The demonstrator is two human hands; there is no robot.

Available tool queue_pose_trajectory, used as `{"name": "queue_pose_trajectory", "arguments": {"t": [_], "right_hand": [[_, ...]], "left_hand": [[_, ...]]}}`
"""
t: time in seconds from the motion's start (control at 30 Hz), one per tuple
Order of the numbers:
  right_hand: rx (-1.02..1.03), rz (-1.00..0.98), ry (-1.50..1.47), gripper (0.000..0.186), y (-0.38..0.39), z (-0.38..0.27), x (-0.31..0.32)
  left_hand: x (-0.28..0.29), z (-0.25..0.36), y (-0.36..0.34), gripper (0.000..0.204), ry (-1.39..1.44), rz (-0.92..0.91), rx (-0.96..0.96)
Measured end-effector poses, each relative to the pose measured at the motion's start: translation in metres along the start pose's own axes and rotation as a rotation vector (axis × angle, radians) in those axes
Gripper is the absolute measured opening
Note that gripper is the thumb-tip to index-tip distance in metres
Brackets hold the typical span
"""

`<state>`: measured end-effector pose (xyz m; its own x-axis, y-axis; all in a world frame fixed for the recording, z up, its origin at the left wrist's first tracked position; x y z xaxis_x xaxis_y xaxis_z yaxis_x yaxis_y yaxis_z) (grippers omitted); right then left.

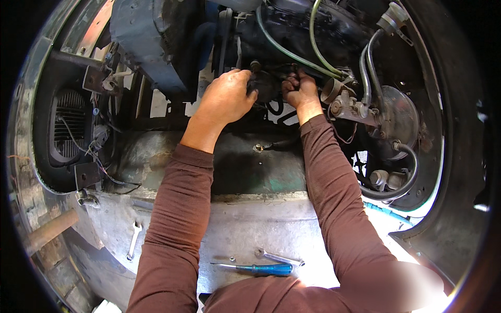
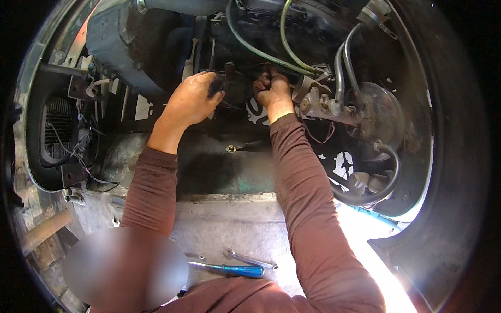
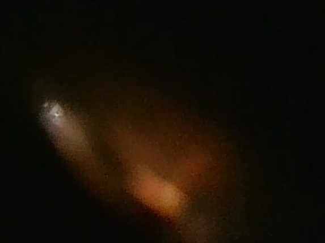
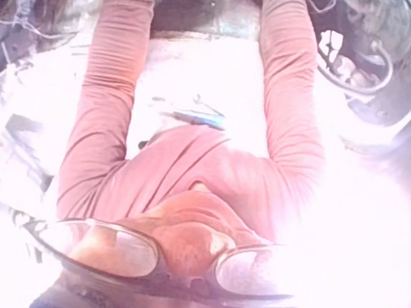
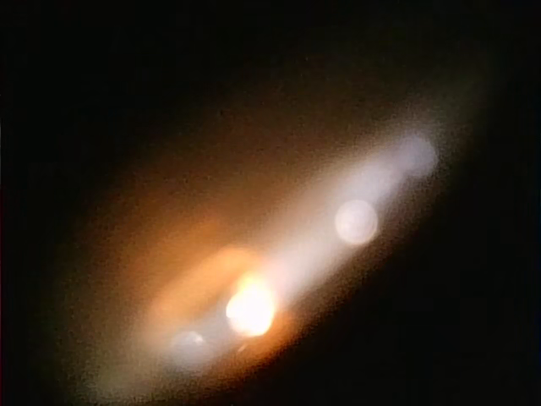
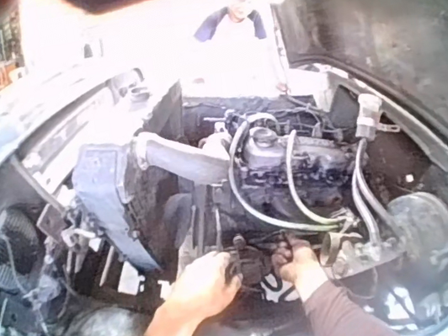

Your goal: The person works on a vehicle engine with the hood open, using a wrench and screwdriver to adjust components. They briefly walk to a tool table to retrieve a small part, then return to the engine to continue the repair.

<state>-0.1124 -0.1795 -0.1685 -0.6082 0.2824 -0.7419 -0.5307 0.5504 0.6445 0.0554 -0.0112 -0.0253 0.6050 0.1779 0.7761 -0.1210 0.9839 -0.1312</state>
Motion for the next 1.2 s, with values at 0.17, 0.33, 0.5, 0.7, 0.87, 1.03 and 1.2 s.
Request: {"name": "queue_pose_trajectory", "arguments": {"t": [0.17, 0.33, 0.5, 0.7, 0.87, 1.03, 1.2], "right_hand": [[0.684, 0.52, 1.111, 0.032, 0.021, -0.005, -0.017], [1.008, 0.553, 1.298, 0.026, 0.021, 0.002, -0.024], [0.252, 0.278, 0.38, 0.014, 0.021, 0.029, -0.032], [0.482, 0.323, 0.654, 0.023, 0.007, 0.002, -0.008], [1.023, 0.6, 1.246, 0.024, 0.008, -0.013, -0.011], [0.204, 0.211, 0.196, 0.016, 0.007, 0.022, -0.017], [0.574, 0.503, 0.9, 0.03, 0.023, 0.004, -0.022]], "left_hand": [[0.005, 0.001, 0.001, 0.03, -0.005, 0.005, -0.002], [0.002, -0.003, 0.004, 0.032, 0.012, 0.046, -0.032], [0.004, -0.006, 0.006, 0.034, -0.009, 0.026, -0.017], [0.003, -0.003, 0.001, 0.032, 0.019, 0.011, -0.013], [0.001, 0.001, 0.001, 0.033, 0.052, 0.009, -0.014], [0.001, -0.002, 0.002, 0.035, 0.009, -0.01, -0.024], [0.001, -0.003, 0.002, 0.037, 0.009, -0.006, -0.011]]}}
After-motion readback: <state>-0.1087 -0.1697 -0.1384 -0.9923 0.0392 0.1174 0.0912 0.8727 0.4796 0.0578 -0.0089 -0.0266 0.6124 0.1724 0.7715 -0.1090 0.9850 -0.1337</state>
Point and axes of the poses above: each hand's wrist, its own y-axis away from the middle knuckle, its own x-axis out of the back of the hand, z = x × y, the point moved 5 cm from there along -y, towards the middle knuckle, and after that the axes turned 9 degrees about -x, right-handed, at the moved point
